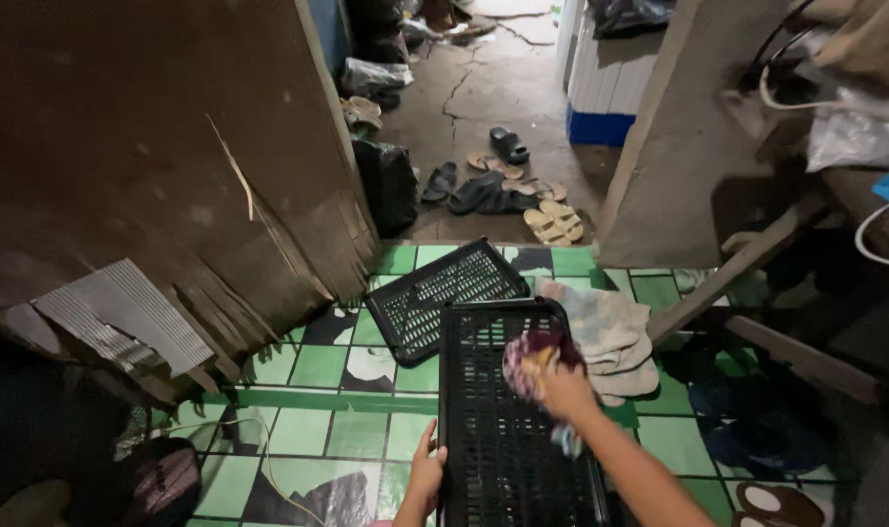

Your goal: The person assembles a black plastic rack by inserting rods into the frame, then wipes the rack with a cloth. The person handles the rack and rods, and uses a cloth to wipe the surface.

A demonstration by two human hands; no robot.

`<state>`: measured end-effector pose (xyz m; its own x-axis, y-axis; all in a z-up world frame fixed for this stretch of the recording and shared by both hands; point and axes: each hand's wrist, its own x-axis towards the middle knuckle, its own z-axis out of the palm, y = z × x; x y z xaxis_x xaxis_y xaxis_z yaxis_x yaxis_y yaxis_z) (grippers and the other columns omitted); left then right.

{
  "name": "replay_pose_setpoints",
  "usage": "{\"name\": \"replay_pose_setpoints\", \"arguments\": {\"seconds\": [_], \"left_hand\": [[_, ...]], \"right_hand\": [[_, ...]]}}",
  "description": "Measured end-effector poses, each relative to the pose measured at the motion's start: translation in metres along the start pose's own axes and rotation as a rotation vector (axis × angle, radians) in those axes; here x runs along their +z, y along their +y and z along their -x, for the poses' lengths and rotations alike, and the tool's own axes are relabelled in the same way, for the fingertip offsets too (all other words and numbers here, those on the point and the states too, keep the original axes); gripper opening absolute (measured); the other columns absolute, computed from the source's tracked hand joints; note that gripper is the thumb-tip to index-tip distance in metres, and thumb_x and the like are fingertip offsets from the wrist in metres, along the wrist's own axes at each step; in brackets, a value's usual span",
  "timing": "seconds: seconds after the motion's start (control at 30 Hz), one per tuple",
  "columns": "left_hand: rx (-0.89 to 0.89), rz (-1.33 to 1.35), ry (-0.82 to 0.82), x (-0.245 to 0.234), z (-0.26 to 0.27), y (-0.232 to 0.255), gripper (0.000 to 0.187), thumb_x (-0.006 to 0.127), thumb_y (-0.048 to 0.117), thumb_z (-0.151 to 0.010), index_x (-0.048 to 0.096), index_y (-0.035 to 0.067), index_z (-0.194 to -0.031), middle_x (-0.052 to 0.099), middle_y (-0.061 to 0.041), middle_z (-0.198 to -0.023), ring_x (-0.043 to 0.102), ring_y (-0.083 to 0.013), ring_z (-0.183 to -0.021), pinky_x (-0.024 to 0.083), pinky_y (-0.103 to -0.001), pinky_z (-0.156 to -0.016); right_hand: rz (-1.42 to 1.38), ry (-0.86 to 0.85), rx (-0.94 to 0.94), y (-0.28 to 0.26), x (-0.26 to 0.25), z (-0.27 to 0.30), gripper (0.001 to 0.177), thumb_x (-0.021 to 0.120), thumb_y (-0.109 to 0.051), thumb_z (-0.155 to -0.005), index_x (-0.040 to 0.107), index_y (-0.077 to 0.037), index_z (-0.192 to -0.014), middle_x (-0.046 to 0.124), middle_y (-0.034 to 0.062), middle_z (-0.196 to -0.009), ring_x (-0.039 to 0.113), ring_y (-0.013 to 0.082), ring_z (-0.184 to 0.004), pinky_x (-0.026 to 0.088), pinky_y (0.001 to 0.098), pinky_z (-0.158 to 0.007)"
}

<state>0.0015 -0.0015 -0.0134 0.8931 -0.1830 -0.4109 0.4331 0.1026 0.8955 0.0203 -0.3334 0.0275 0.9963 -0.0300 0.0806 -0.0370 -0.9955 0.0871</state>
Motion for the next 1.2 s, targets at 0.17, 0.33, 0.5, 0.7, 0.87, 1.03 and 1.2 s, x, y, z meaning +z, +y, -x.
{"name": "replay_pose_setpoints", "arguments": {"seconds": [0.17,0.33,0.5,0.7,0.87,1.03,1.2], "left_hand": [[-0.041,0.127,0.017,0.006,0.009,0.012,0.063,0.052,-0.007,-0.096,0.05,0.02,-0.153,0.07,-0.016,-0.112,0.066,-0.0199,-0.09,0.055,-0.033,-0.079],[0.012,0.178,0.003,0.012,0.013,0.023,0.06,0.053,-0.008,-0.095,0.051,0.015,-0.151,0.072,-0.013,-0.112,0.067,-0.0195,-0.089,0.055,-0.032,-0.079],[0.0,0.184,0.003,0.009,0.006,0.014,0.06,0.051,-0.006,-0.095,0.052,0.015,-0.152,0.071,-0.016,-0.105,0.066,-0.0205,-0.085,0.055,-0.033,-0.075],[0.147,-0.128,-0.096,-0.018,-0.027,-0.004,0.064,0.063,-0.006,-0.094,0.053,0.018,-0.152,0.066,-0.007,-0.091,0.057,-0.014,-0.07,0.05,-0.029,-0.061],[-0.048,0.239,-0.11,-0.008,-0.007,0.014,0.073,0.041,-0.011,-0.086,0.055,0.023,-0.149,0.07,-0.008,-0.085,0.051,-0.0137,-0.058,0.041,-0.029,-0.052],[-0.127,0.293,0.02,0.012,0.016,0.034,0.06,0.037,-0.009,-0.098,0.055,0.015,-0.15,0.073,-0.012,-0.097,0.064,-0.0178,-0.074,0.053,-0.031,-0.068],[-0.144,0.325,0.016,0.013,0.014,0.034,0.059,0.037,-0.009,-0.099,0.055,0.015,-0.149,0.075,-0.013,-0.102,0.068,-0.0188,-0.078,0.057,-0.032,-0.072]], "right_hand": [[-0.214,-0.283,0.071,-0.022,-0.023,0.096,0.055,0.065,-0.034,-0.088,0.052,-0.012,-0.136,0.056,0.0119,-0.129,0.056,0.0414,-0.113,0.053,0.0487,-0.091],[-0.283,-0.428,-0.027,-0.053,-0.027,0.167,0.051,0.07,-0.034,-0.086,0.057,-0.014,-0.132,0.054,0.0128,-0.133,0.053,0.0393,-0.12,0.051,0.0493,-0.095],[-0.449,-0.566,-0.126,-0.094,-0.032,0.168,0.056,0.075,-0.037,-0.083,0.06,-0.015,-0.133,0.057,0.0112,-0.135,0.05,0.0385,-0.123,0.049,0.0474,-0.101],[-0.754,-0.442,-0.241,-0.156,-0.087,0.139,0.063,0.081,-0.035,-0.077,0.061,-0.018,-0.134,0.062,0.0093,-0.132,0.053,0.042,-0.121,0.046,0.051,-0.103],[-0.475,-0.447,-0.243,-0.146,-0.115,0.144,0.055,0.066,-0.025,-0.083,0.062,-0.031,-0.138,0.055,0.0038,-0.14,0.054,0.04,-0.12,0.053,0.0565,-0.091],[-0.264,-0.608,-0.088,-0.068,-0.106,0.146,0.057,0.051,-0.026,-0.095,0.053,-0.065,-0.138,0.067,0.0105,-0.121,0.066,0.0394,-0.108,0.054,0.0516,-0.094],[-0.45,-0.377,0.205,0.003,-0.06,0.121,0.025,0.061,-0.047,-0.093,0.073,-0.034,-0.111,0.076,0.0113,-0.102,0.074,0.0345,-0.093,0.06,0.0463,-0.083]]}}
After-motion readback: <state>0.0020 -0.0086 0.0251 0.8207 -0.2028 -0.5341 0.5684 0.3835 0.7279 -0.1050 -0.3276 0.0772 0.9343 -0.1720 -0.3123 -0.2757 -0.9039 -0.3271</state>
